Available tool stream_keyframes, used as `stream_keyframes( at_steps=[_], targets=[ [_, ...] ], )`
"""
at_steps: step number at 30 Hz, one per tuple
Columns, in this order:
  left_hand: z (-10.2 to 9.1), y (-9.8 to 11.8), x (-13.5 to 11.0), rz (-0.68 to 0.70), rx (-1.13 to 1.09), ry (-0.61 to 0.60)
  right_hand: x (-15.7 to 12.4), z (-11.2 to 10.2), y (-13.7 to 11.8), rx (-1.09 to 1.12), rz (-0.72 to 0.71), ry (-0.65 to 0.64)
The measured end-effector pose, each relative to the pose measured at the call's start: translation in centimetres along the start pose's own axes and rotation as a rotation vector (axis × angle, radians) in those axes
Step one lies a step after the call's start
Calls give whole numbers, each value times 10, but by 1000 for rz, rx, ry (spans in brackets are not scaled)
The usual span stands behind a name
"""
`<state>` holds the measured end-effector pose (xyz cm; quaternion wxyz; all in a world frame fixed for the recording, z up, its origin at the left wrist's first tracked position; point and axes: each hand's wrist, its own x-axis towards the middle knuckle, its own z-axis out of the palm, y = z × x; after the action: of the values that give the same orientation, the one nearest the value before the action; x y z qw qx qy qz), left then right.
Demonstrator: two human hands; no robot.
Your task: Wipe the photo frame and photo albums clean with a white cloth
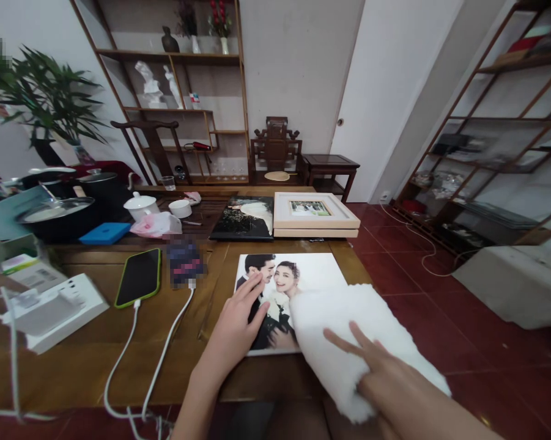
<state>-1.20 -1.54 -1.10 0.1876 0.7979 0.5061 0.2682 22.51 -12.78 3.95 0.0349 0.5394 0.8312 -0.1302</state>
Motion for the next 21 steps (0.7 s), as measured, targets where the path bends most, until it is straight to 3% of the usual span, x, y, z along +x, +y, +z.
stream_keyframes(
  at_steps=[5,8,11,14,21],
  targets=[
    [0,-1,0,13,6,-6,63,-36,14,-27,34,52],
    [-1,-1,0,7,7,-7,109,-48,25,-63,59,117],
    [-1,0,1,1,1,-12,130,-54,29,-71,67,128],
    [-1,1,2,-3,-16,-2,114,-50,20,-69,48,107],
    [1,0,1,-20,-15,4,13,2,-8,-3,-17,-109]
  ],
)
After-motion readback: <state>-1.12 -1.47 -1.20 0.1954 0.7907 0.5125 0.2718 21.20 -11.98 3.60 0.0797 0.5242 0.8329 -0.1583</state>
